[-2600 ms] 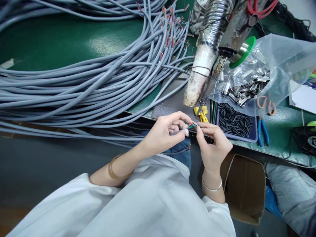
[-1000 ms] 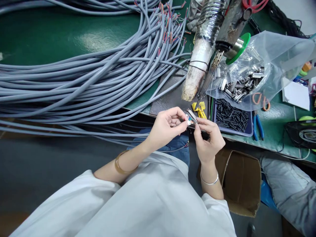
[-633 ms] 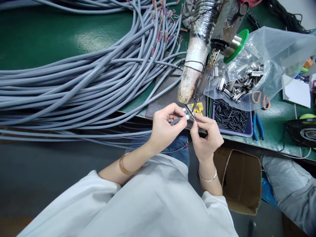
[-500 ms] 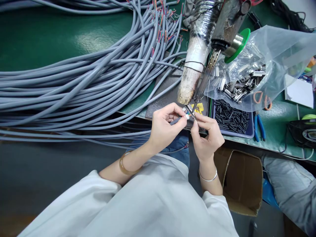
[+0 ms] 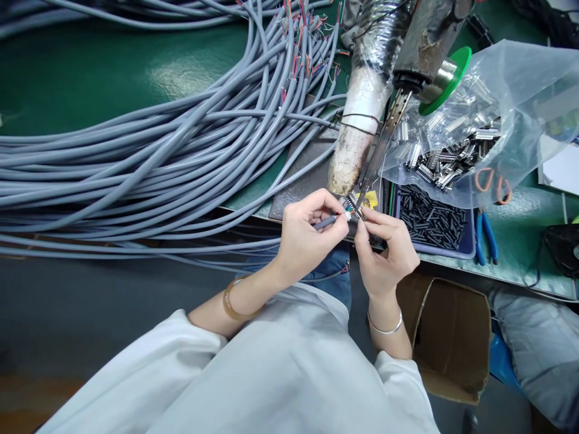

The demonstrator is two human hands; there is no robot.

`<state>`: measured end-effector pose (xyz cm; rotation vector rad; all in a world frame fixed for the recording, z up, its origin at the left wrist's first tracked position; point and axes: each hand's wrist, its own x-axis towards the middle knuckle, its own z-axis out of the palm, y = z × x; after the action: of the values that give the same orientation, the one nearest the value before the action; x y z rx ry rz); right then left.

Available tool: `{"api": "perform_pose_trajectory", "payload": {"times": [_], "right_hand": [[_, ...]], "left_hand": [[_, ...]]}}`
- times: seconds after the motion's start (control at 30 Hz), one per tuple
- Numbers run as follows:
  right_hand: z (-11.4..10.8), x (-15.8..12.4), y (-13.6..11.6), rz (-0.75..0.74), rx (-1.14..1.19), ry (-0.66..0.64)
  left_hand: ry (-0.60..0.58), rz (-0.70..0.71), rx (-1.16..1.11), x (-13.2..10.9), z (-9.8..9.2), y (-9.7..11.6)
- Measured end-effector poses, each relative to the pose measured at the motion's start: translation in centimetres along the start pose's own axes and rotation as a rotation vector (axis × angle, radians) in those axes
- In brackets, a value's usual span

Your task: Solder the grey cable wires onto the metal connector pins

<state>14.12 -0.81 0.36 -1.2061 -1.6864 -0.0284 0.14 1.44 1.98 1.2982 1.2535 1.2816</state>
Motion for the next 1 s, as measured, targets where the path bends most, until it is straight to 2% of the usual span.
{"api": "perform_pose_trajectory", "payload": {"times": [0.17,0.37,0.57,0.63,0.8,1.0], "right_hand": [[-0.3,0.0,-0.3,-0.028,-0.019,-0.005],[-0.5,-0.7,-0.1,-0.131,-0.087,-0.041],[-0.5,-0.6,-0.2,0.082,0.053,-0.016],[-0.3,-0.5,-0.3,0.103,0.081,-0.01],[0.0,-0.4,-0.3,0.061,0.05,0.024],[0.1,-0.2,0.0,0.056,0.054,-0.009]], "left_hand": [[-0.012,0.015,-0.025,-0.1,-0.2,0.2],[-0.051,-0.051,-0.055,-0.1,-0.4,-0.2],[-0.146,-0.129,-0.142,0.1,-0.9,-0.1],[-0.168,-0.151,-0.169,0.1,-1.0,-0.1],[-0.106,-0.081,-0.104,-0.1,-0.8,-0.3],[-0.077,-0.004,0.018,-0.1,-0.6,-0.9]]}}
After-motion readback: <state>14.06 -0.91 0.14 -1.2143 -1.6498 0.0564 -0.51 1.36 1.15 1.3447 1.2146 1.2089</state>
